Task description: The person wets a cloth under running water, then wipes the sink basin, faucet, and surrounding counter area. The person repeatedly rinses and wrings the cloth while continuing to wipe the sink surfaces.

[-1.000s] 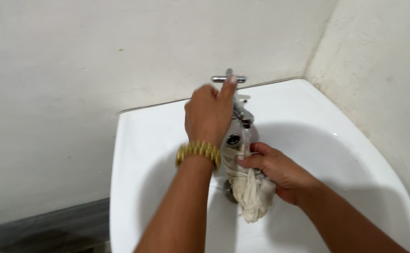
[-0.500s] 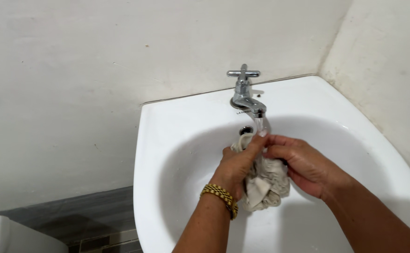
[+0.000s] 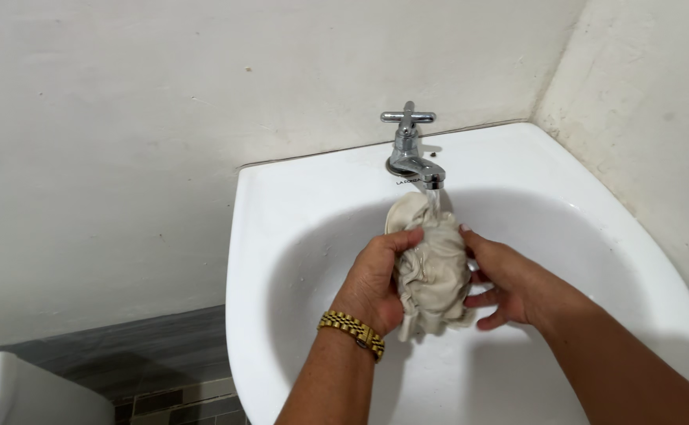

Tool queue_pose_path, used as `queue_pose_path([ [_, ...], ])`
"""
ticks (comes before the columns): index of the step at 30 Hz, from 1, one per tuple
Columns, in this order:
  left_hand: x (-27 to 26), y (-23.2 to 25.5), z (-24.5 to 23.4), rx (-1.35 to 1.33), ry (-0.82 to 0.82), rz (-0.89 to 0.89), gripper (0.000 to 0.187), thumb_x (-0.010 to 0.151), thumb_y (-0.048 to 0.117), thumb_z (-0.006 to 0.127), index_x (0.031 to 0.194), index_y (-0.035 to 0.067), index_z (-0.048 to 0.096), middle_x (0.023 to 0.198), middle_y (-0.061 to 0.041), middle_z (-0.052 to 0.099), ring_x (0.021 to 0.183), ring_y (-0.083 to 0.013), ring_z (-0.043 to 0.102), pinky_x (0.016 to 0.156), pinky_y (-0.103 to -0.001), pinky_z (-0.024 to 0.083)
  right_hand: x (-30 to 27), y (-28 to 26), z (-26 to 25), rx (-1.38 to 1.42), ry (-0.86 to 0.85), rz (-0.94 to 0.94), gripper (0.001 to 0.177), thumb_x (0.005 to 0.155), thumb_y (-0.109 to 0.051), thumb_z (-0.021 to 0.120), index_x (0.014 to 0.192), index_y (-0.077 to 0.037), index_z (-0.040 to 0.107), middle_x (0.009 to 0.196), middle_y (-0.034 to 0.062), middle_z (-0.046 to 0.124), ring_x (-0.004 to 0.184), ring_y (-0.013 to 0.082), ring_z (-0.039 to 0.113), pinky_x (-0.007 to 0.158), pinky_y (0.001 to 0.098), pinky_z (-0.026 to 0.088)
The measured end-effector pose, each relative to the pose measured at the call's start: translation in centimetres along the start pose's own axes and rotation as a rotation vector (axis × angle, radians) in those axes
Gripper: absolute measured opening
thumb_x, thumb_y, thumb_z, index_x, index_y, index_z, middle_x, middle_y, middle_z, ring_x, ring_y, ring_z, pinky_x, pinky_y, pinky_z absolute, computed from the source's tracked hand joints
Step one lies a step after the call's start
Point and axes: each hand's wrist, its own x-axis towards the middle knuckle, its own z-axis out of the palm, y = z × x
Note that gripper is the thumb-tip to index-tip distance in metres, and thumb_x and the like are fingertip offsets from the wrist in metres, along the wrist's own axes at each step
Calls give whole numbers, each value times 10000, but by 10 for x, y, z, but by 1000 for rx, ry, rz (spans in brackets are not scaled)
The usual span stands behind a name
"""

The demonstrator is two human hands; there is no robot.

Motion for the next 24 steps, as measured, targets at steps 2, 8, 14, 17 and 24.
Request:
queue_pose_path([
  [2, -2, -1, 2, -126, -10, 56, 525, 955, 232, 523, 1384, -69, 493, 1270, -256, 665, 1072, -290, 725, 957, -410, 609, -4, -3, 6, 86, -96, 58, 814, 961, -757, 276, 1402, -140, 573, 1314, 185, 621, 1211, 408, 608, 1025, 661, 446],
  [8, 4, -5, 8, -278, 126, 72, 516, 927, 327, 598, 1346, 27, 577, 1247, -179, 698, 1048, -294, 729, 898, -420, 620, -3, -6, 9, 469, -271, -189, 609, 894, -497, 628, 1340, -83, 609, 1258, 141, 687, 1139, 272, 676, 963, 488, 574],
  [14, 17, -21, 18, -300, 308, 58, 491, 948, 448, 610, 1275, 82, 617, 1188, -156, 716, 1039, -305, 731, 831, -456, 642, -27, -4, 26, 376, -156, -592, 511, 832, -365, 725, 1236, -89, 581, 1144, 163, 682, 1016, 269, 699, 879, 426, 597],
  [17, 24, -28, 20, -290, 169, 54, 514, 971, 540, 522, 1262, 125, 609, 1161, -135, 691, 1028, -274, 711, 828, -444, 629, -46, -7, 37, -200, 116, -686, 544, 828, -483, 737, 1220, -130, 606, 1079, 79, 742, 999, 201, 735, 887, 355, 574],
  [24, 31, -32, 17, -199, 357, 5, 494, 1013, 507, 365, 1184, 96, 582, 1150, -116, 676, 1059, -275, 702, 919, -504, 598, -53, -16, 37, -338, 231, -604, 600, 836, -609, 679, 1130, -87, 638, 963, 150, 763, 877, 251, 764, 814, 399, 615],
])
